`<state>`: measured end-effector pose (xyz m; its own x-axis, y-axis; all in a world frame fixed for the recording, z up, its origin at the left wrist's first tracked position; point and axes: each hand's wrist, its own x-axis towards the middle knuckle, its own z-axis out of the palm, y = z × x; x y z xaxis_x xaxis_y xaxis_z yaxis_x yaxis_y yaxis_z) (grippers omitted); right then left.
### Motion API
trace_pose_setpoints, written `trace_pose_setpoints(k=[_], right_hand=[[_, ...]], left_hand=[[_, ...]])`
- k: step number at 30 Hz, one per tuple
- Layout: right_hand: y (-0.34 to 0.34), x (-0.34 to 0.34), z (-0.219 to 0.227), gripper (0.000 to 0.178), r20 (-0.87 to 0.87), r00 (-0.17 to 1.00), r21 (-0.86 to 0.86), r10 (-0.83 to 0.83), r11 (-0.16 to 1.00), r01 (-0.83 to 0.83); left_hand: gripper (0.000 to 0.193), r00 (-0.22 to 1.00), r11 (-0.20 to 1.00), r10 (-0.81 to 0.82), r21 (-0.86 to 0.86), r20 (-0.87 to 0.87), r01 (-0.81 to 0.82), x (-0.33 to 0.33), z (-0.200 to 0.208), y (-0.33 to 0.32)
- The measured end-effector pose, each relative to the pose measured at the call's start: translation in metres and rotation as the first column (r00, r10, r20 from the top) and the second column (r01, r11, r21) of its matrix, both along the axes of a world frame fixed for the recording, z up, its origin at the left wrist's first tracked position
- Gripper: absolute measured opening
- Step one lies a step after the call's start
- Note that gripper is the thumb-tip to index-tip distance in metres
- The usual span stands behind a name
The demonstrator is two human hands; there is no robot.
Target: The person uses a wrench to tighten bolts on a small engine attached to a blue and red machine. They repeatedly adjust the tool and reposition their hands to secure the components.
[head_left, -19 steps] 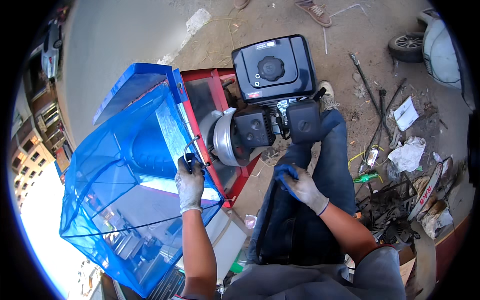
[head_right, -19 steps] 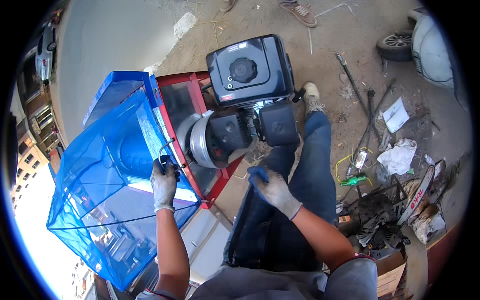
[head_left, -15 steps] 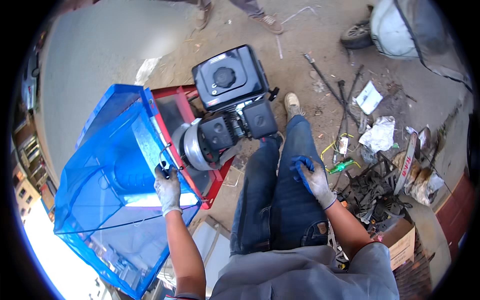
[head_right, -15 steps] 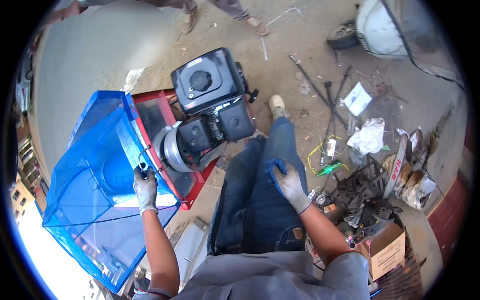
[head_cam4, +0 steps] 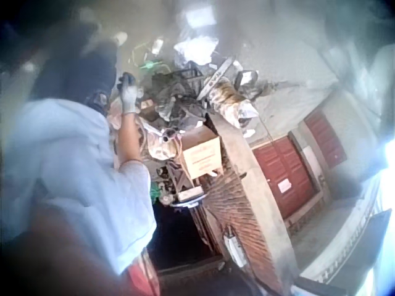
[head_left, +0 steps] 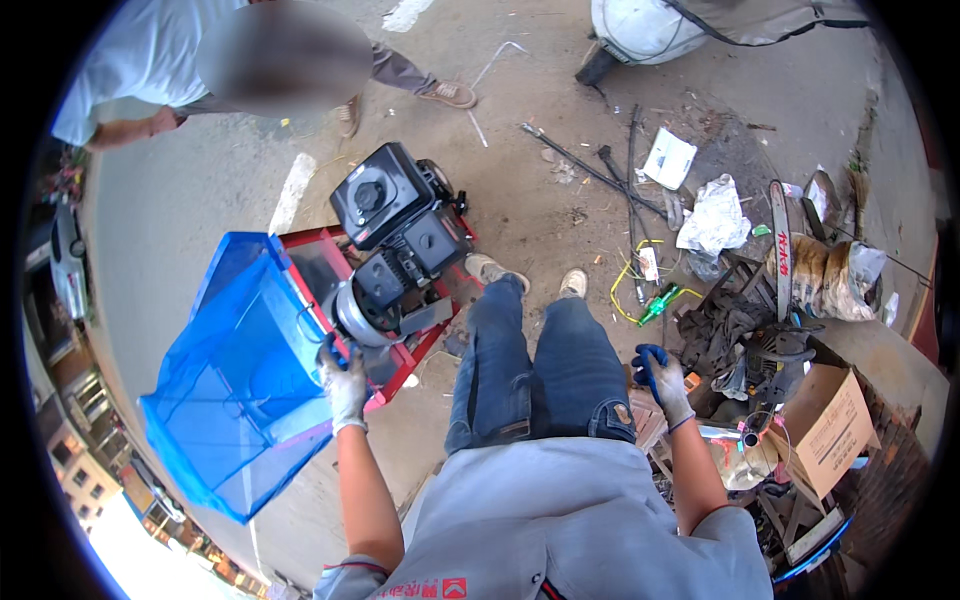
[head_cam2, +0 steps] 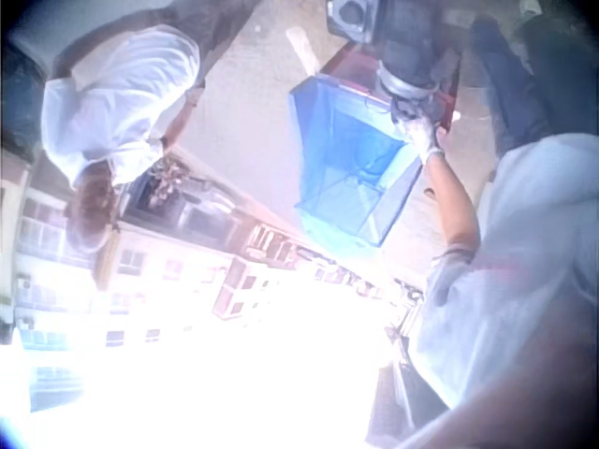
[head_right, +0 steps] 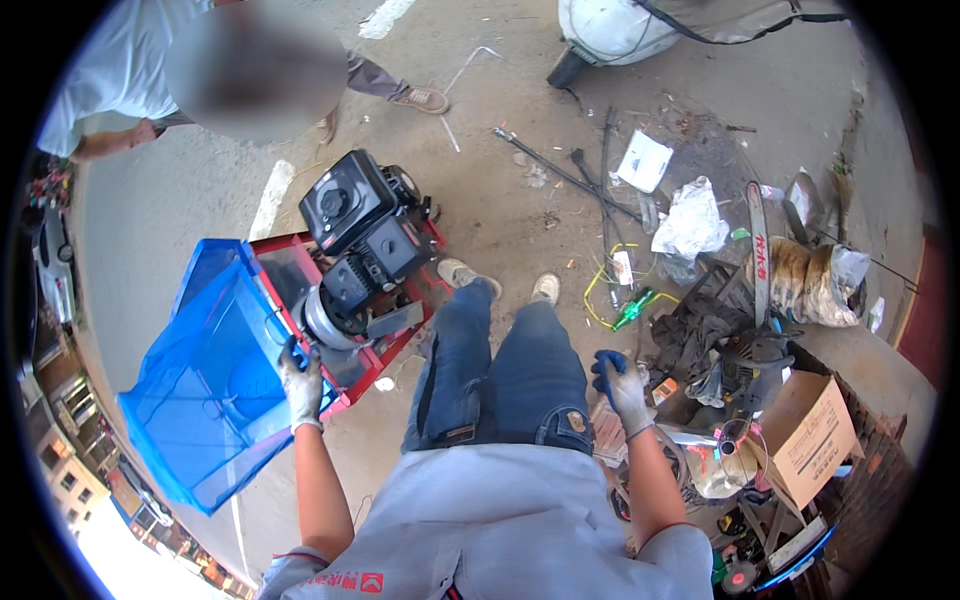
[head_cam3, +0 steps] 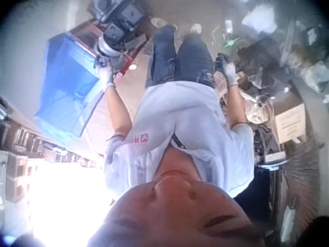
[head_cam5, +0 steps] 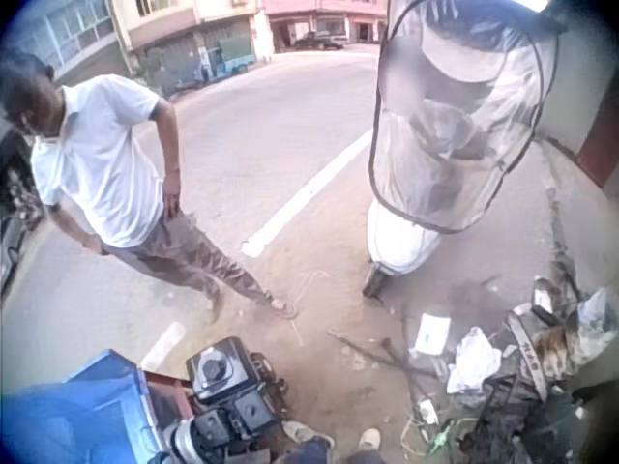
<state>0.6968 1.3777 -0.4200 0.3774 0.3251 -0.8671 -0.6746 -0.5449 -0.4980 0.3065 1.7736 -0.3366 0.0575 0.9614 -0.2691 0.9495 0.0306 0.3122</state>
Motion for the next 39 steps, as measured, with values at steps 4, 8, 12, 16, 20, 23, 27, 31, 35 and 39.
trace_pose_setpoints(k=[4,8,12,16,20,23,27,31,35,39], right_hand=[[-0.141,-0.017,-0.012,0.024,0.016,0.985,-0.146,-0.173,0.974,0.174],[-0.23,-0.068,0.006,0.021,0.003,0.867,-0.332,-0.499,0.817,0.471],[-0.292,-0.155,0.026,0.025,0.168,0.698,-0.21,-0.696,0.667,0.715],[-0.229,-0.273,0.066,0.029,0.211,0.535,-0.129,-0.818,0.519,0.845],[-0.183,-0.456,0.076,0.028,0.233,0.373,-0.261,-0.898,0.312,0.913],[-0.142,-0.604,0.085,0.028,0.161,0.321,-0.517,-0.933,0.197,0.833],[-0.074,-0.719,0.077,0.027,0.173,-0.121,-0.669,-0.977,-0.207,0.714],[-0.037,-0.743,0.064,0.026,0.186,-0.399,-0.498,-0.898,-0.436,0.75],[-0.073,-0.744,0.051,0.024,0.163,-0.363,-0.354,-0.917,-0.398,0.846],[-0.164,-0.774,0.028,0.028,0.223,-0.21,-0.342,-0.952,-0.278,0.897]], left_hand=[[0.045,0.976,0.911,0.089,-0.413,0.2,0.002,-0.022,-0.044,-0.044],[0.029,0.952,0.66,0.277,-0.746,0.133,-0.088,-0.047,-0.076,-0.071],[0.023,0.987,0.446,0.131,-0.883,-0.094,-0.143,-0.042,-0.113,-0.07],[0.02,0.99,0.402,-0.104,-0.907,0.094,0.128,0.009,-0.164,0.004],[0.017,0.934,0.422,-0.297,-0.85,0.198,0.314,0.134,-0.184,0.025],[0.016,0.923,0.325,-0.263,-0.875,0.281,0.359,0.171,-0.18,-0.014],[0.009,0.782,0.261,-0.575,-0.852,0.239,0.453,0.238,-0.186,-0.061],[0.008,0.708,-0.026,-0.615,-0.907,0.346,0.421,0.282,-0.191,-0.137],[0.02,0.497,-0.055,-0.795,-0.858,0.347,0.511,0.262,-0.174,-0.252],[0.021,0.311,-0.118,-0.886,-0.814,0.346,0.569,0.234,-0.152,-0.347]])
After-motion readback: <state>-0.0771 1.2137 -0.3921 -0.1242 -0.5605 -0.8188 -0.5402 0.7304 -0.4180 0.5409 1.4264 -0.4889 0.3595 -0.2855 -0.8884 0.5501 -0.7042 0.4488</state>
